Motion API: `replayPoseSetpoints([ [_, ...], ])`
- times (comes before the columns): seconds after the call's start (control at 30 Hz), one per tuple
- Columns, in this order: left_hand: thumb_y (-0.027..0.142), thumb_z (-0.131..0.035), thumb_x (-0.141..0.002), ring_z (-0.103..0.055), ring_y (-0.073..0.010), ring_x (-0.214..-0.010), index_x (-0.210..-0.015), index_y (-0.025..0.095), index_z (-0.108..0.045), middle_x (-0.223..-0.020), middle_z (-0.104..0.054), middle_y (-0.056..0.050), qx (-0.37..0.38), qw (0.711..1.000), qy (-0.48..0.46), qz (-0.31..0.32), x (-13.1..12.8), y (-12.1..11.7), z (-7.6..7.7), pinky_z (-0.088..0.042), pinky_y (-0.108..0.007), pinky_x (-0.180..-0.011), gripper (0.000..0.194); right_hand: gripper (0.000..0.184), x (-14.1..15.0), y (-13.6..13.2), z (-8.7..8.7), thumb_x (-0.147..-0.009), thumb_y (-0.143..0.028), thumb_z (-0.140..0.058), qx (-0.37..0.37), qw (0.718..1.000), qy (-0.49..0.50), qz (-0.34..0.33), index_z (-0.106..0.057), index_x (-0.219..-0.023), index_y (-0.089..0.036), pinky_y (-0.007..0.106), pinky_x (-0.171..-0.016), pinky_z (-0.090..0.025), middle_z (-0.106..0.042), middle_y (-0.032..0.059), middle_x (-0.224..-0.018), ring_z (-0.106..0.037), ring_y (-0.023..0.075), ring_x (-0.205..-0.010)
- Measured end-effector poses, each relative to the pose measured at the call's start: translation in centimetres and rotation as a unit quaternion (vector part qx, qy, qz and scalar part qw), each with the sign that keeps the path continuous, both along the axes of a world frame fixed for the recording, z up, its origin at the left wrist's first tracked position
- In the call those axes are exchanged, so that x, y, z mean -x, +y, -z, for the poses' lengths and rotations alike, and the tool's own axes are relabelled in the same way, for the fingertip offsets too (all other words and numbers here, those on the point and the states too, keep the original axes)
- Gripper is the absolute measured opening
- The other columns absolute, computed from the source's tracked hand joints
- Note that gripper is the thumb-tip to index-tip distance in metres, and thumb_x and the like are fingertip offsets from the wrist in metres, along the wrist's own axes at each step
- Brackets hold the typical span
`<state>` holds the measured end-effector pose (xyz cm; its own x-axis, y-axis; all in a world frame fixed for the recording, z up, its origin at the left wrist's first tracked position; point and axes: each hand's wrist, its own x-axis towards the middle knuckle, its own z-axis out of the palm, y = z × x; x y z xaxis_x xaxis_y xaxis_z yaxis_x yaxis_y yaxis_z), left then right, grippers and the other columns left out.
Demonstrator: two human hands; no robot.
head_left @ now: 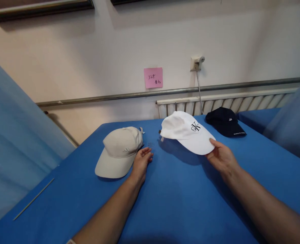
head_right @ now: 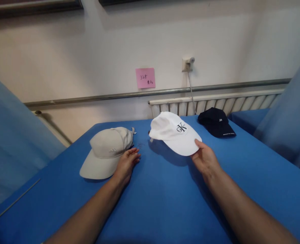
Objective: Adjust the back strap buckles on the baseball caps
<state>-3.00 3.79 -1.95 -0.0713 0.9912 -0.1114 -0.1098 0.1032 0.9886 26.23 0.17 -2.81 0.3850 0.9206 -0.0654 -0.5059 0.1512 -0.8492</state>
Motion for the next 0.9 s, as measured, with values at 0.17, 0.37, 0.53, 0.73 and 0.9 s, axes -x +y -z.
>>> replayPoseSetpoints([
  [0.17, 0.037, -0.073, -0.079, -0.067, -0.0184, -0.089, -0.106, 0.016, -0.061, -0.11, -0.068, -0.014, 0.083, 0.969, -0.094, 0.213, -3.0, -3.6, 0.6, -0.052, -0.027, -0.072, 0.036, 0.03, 7.0, -3.5, 1.5, -0.074, -0.021, -0.073, 0.02, 0.991, 0.073, -0.108, -0.066, -0.102, -0.024, 0.039, -0.081, -0.06, -0.073, 0.006, -0.107, -0.069, 0.024, -0.096],
  [0.37, 0.029, -0.077, -0.073, -0.066, -0.0157, -0.084, -0.089, 0.015, -0.063, -0.093, -0.07, -0.007, 0.059, 0.975, -0.175, 0.127, -3.6, -4.4, 0.2, -0.053, -0.028, -0.08, 0.026, 0.024, 11.6, -5.2, 2.8, -0.078, -0.031, -0.072, 0.018, 0.975, 0.027, -0.222, -0.07, -0.101, -0.027, 0.045, -0.081, -0.058, -0.074, 0.0065, -0.106, -0.071, 0.0273, -0.093],
  [0.53, 0.02, -0.076, -0.071, -0.065, -0.014, -0.076, -0.094, 0.015, -0.066, -0.09, -0.071, -0.004, -0.072, 0.985, -0.158, 0.005, 1.4, -1.8, -4.7, -0.054, -0.023, -0.068, 0.025, 0.012, 10.6, -5.3, 2.7, -0.085, -0.033, -0.063, -0.017, 0.944, -0.052, -0.326, -0.067, -0.095, -0.029, 0.042, -0.072, -0.059, -0.075, 0.0047, -0.097, -0.072, 0.0252, -0.084],
  [0.73, 0.004, -0.063, -0.072, -0.062, -0.0118, -0.069, -0.08, 0.013, -0.063, -0.079, -0.069, 0.0, -0.131, 0.946, -0.179, -0.238, 8.8, -0.1, -8.1, -0.053, -0.019, -0.058, 0.012, 0.01, 9.4, -5.1, 2.8, -0.082, -0.031, -0.067, 0.009, 0.944, -0.034, -0.328, -0.069, -0.09, -0.026, 0.035, -0.067, -0.057, -0.073, 0.0054, -0.09, -0.07, 0.0206, -0.075],
  [0.9, 0.004, -0.06, -0.068, -0.059, -0.0128, -0.062, -0.077, 0.014, -0.055, -0.071, -0.062, 0.001, -0.084, 0.927, -0.139, -0.338, 11.6, -0.1, -7.0, -0.051, -0.022, -0.053, 0.015, 0.02, 6.1, -2.4, 3.2, -0.074, -0.029, -0.072, 0.061, 0.981, -0.048, -0.176, -0.067, -0.09, -0.018, 0.03, -0.061, -0.054, -0.071, 0.0099, -0.093, -0.068, 0.0195, -0.074],
])
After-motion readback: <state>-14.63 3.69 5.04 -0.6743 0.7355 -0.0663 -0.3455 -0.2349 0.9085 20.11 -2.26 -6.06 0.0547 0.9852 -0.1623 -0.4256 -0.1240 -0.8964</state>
